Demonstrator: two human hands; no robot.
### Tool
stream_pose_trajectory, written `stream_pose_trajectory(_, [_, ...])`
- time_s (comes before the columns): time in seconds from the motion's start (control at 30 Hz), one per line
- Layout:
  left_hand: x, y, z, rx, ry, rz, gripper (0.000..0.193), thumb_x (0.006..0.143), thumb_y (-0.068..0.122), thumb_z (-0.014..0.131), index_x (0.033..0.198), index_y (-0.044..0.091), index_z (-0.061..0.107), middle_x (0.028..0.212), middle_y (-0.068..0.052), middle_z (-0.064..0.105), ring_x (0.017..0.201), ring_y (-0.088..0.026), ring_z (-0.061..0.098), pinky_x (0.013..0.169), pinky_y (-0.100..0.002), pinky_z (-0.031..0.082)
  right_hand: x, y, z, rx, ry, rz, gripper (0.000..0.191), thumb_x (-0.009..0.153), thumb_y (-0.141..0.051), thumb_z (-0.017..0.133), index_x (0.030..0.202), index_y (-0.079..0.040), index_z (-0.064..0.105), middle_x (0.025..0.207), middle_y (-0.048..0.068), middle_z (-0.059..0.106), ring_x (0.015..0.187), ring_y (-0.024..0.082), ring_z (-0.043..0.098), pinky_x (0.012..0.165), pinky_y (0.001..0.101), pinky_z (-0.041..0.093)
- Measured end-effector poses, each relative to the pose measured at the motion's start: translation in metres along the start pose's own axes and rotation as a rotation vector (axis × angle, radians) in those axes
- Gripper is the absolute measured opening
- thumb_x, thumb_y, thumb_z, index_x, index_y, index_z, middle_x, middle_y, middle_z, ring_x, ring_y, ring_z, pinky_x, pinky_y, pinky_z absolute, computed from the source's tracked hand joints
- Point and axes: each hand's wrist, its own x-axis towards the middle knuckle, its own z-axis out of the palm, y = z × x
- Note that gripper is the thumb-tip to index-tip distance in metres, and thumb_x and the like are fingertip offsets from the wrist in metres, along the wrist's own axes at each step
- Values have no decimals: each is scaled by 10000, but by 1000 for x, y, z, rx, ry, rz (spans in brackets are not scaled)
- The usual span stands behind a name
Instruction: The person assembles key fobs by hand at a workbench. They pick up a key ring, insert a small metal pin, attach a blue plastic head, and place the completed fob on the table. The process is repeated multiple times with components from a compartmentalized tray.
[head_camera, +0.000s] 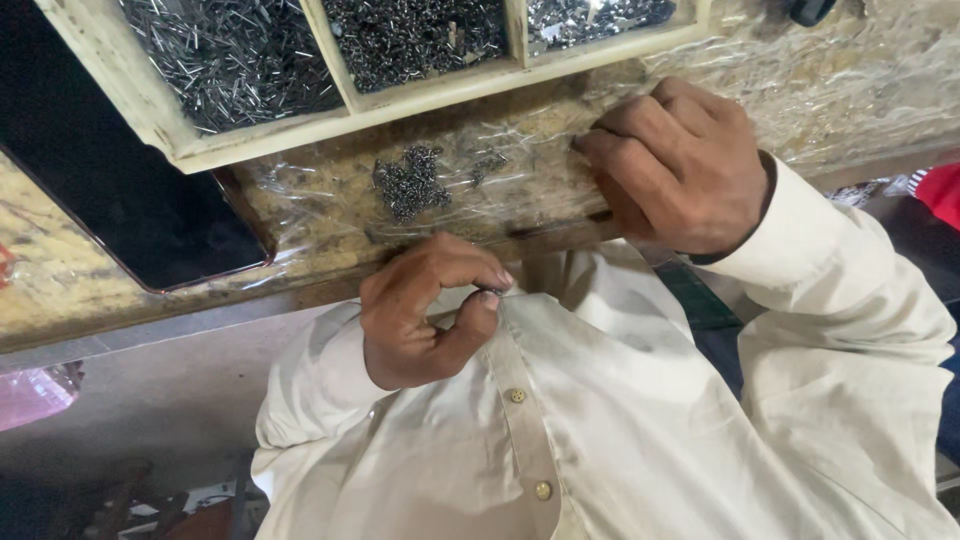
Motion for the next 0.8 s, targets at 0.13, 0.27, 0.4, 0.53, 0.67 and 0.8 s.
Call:
stream_pose_trajectory(0.13, [-1,0,-5,-69,-75,-36,132,945,-54,627,1064,0,609,1039,-160,699,928,-227,728,858,-320,605,5,-12,-6,225,86,216,247,780,164,718,960,65,581,913,167,610,783,298,609,659,418,502])
stream_pose_trajectory(0.27, [-3,1,-9,-154,-114,-57,134,944,-66,548,1060,0,561,1094,-181,663,957,-223,699,905,-325,590,-6,-28,-6,320,169,366,225,827,182,688,979,65,570,987,200,622,875,323,671,734,409,561])
stream_pose_trajectory(0.4, [-3,1,-10,-129,-124,-66,151,913,-69,575,1046,0,585,1040,-166,685,930,-217,707,871,-321,590,-17,-32,5,256,187,423,245,938,148,771,1061,35,592,1094,179,630,921,319,635,767,383,518])
stream_pose_trajectory(0.53, [-1,0,-8,-118,-86,-39,156,933,-62,601,1076,-1,602,1045,-151,695,943,-215,720,866,-313,608,-11,-34,12,81,144,327,271,840,145,780,1044,47,632,1008,174,619,917,360,573,795,443,475])
stream_pose_trajectory(0.67, [1,-1,-8,-84,-97,-55,145,960,-51,634,1094,4,624,1056,-144,704,952,-214,728,838,-300,606,6,-30,10,18,105,275,308,806,134,758,1055,56,596,991,173,615,872,358,547,765,450,453])
stream_pose_trajectory(0.8, [2,1,-9,-101,-99,-21,137,963,-44,602,1092,2,604,1065,-136,692,955,-210,717,836,-292,600,6,-32,2,256,156,316,274,833,150,659,1050,59,518,976,213,576,907,369,561,810,471,466])
